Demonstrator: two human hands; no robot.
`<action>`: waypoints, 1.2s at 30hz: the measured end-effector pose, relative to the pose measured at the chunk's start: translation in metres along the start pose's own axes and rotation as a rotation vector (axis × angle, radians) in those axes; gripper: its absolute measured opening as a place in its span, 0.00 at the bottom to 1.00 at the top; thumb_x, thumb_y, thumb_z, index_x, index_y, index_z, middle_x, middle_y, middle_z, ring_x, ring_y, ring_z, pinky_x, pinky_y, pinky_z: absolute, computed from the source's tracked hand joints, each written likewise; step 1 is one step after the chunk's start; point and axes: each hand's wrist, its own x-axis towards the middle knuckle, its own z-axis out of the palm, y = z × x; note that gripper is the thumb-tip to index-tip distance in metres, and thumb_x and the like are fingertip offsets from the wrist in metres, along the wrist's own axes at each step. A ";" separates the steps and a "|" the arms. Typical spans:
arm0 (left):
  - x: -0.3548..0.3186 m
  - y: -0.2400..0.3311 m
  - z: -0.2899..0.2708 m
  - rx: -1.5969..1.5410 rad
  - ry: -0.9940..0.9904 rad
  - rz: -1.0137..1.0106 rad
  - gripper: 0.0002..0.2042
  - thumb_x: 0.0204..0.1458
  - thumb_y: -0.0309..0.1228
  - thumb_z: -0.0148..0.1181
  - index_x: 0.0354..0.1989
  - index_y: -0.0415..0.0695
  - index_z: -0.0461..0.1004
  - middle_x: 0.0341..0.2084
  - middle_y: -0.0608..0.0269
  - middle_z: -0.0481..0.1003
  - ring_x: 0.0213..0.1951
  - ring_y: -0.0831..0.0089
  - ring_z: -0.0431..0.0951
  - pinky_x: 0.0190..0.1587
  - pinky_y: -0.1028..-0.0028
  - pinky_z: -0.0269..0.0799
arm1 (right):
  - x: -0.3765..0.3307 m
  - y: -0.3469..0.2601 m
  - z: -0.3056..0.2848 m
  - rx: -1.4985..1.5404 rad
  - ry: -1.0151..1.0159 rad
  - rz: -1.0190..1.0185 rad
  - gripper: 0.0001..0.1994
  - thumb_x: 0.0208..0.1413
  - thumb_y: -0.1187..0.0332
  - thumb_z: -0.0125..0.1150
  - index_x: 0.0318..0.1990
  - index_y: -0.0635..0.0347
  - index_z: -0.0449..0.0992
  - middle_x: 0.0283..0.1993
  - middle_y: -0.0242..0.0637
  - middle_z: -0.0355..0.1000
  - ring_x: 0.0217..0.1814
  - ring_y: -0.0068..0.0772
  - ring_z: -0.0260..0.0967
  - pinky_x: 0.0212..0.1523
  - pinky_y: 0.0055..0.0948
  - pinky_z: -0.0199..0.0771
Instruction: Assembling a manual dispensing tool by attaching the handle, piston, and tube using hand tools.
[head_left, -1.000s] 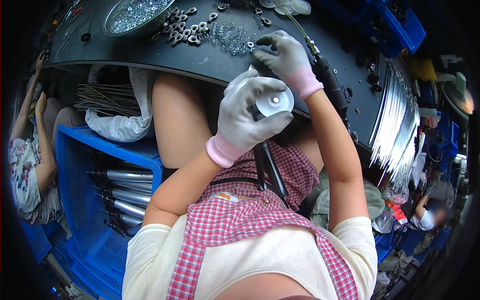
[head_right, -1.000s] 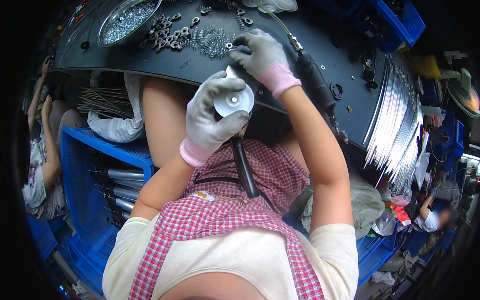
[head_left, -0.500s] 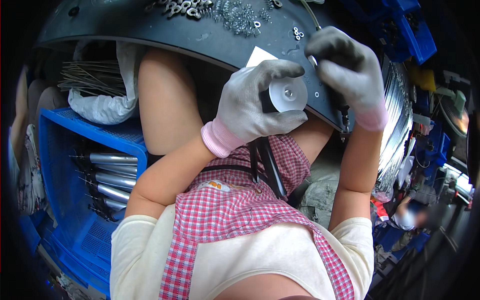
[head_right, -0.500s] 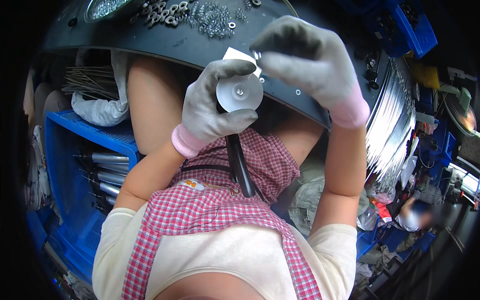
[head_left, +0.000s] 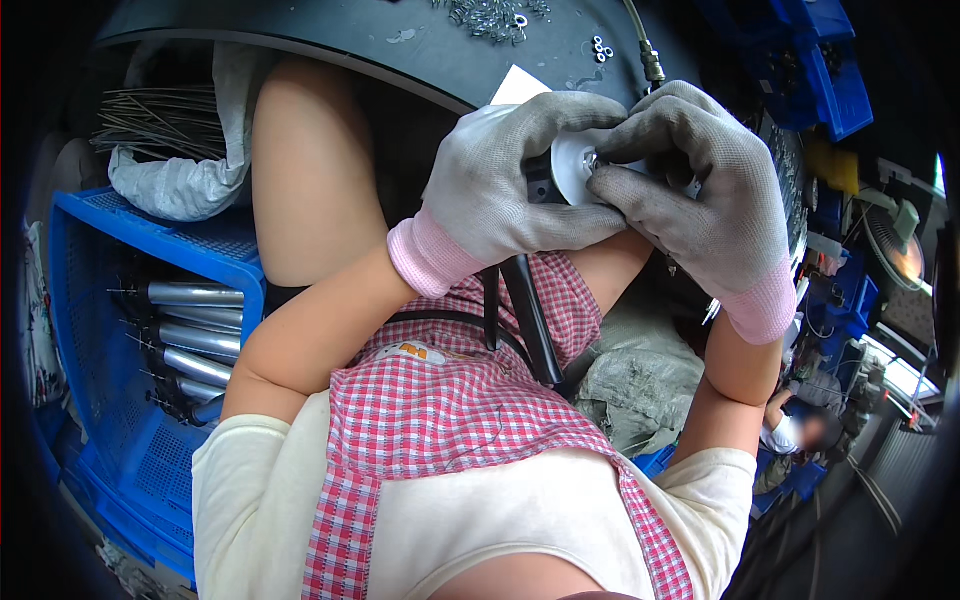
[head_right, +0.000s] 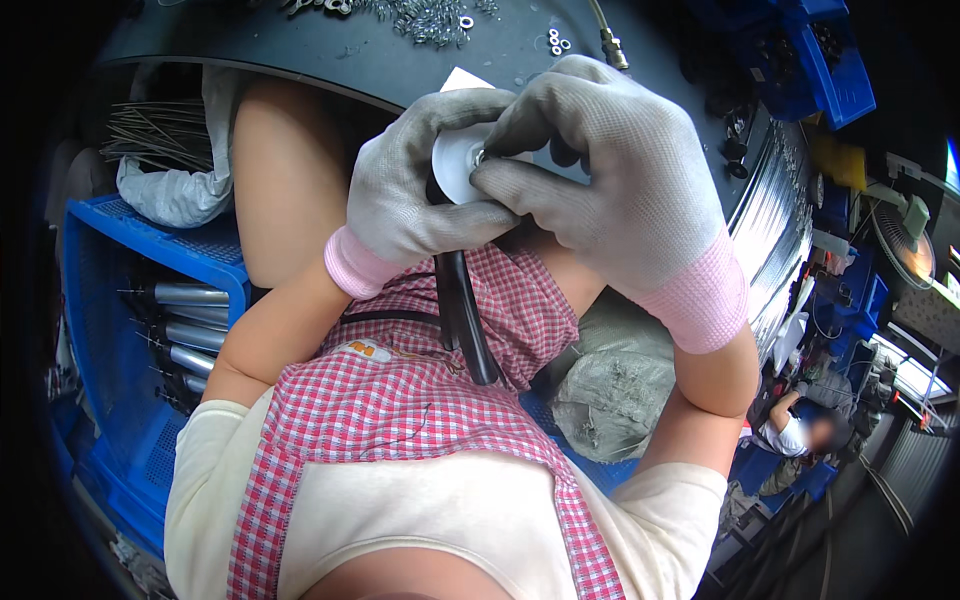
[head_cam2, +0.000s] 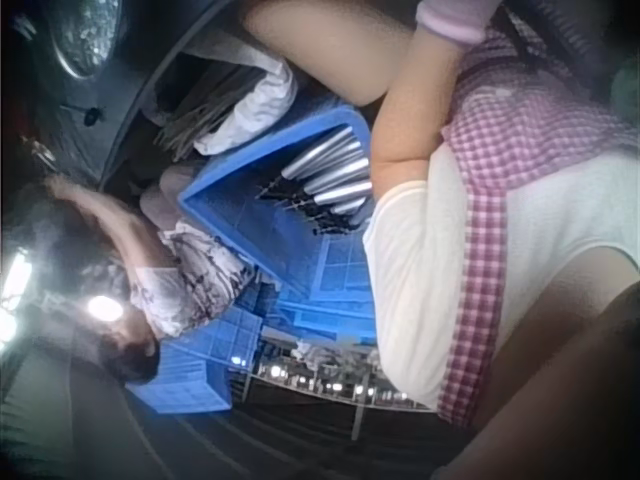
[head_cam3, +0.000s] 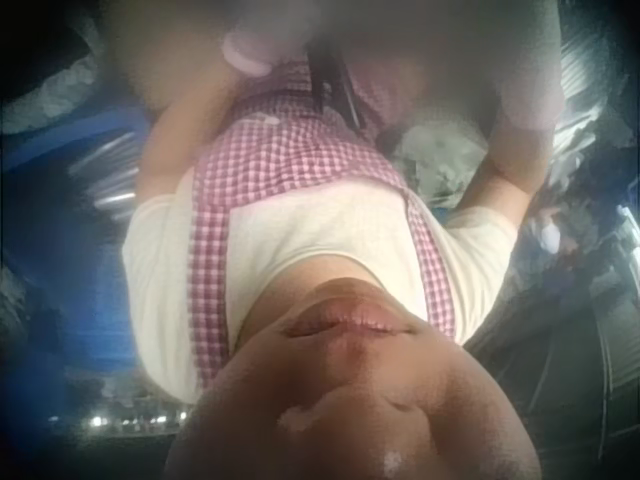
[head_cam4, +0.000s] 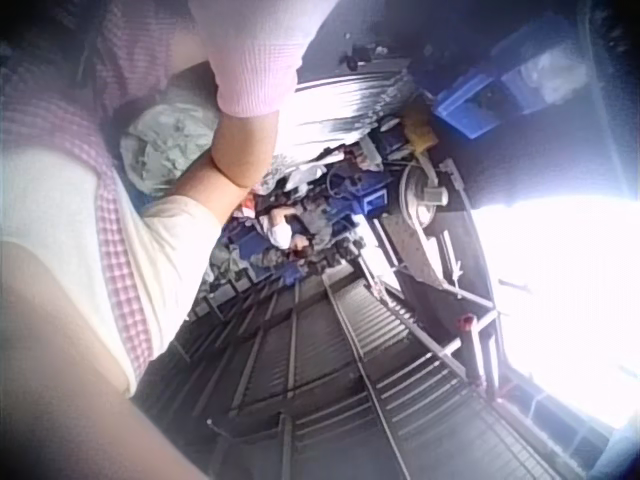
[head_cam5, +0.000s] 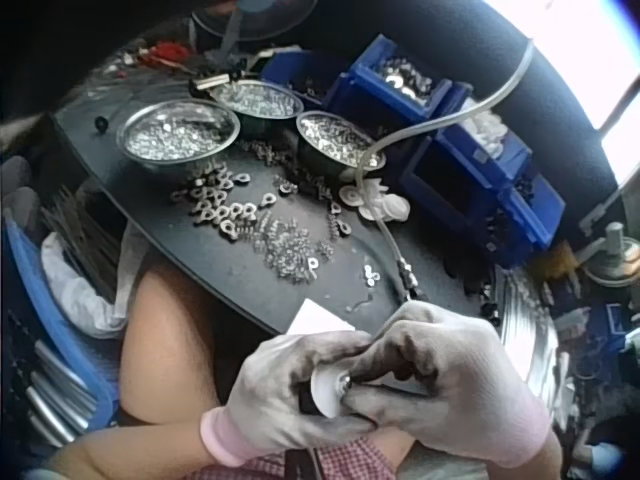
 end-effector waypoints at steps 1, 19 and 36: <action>0.000 -0.001 0.000 0.000 0.002 0.000 0.27 0.34 0.34 0.75 0.45 0.40 0.75 0.35 0.56 0.80 0.36 0.64 0.82 0.40 0.71 0.77 | -0.001 -0.001 0.001 0.021 0.008 0.040 0.09 0.41 0.75 0.70 0.32 0.64 0.78 0.31 0.31 0.69 0.32 0.19 0.67 0.35 0.18 0.67; -0.002 0.000 0.002 0.014 0.030 -0.028 0.28 0.30 0.36 0.77 0.44 0.41 0.75 0.35 0.57 0.80 0.35 0.63 0.82 0.39 0.70 0.76 | 0.003 -0.014 0.001 0.040 -0.086 0.271 0.08 0.48 0.73 0.67 0.33 0.65 0.74 0.27 0.29 0.69 0.29 0.14 0.65 0.31 0.19 0.68; -0.003 0.002 0.001 0.056 0.026 0.008 0.28 0.33 0.33 0.76 0.46 0.41 0.74 0.35 0.56 0.80 0.35 0.64 0.82 0.40 0.71 0.76 | -0.003 0.001 0.010 -0.072 0.092 -0.107 0.10 0.37 0.82 0.66 0.32 0.62 0.79 0.33 0.35 0.71 0.34 0.29 0.72 0.35 0.27 0.72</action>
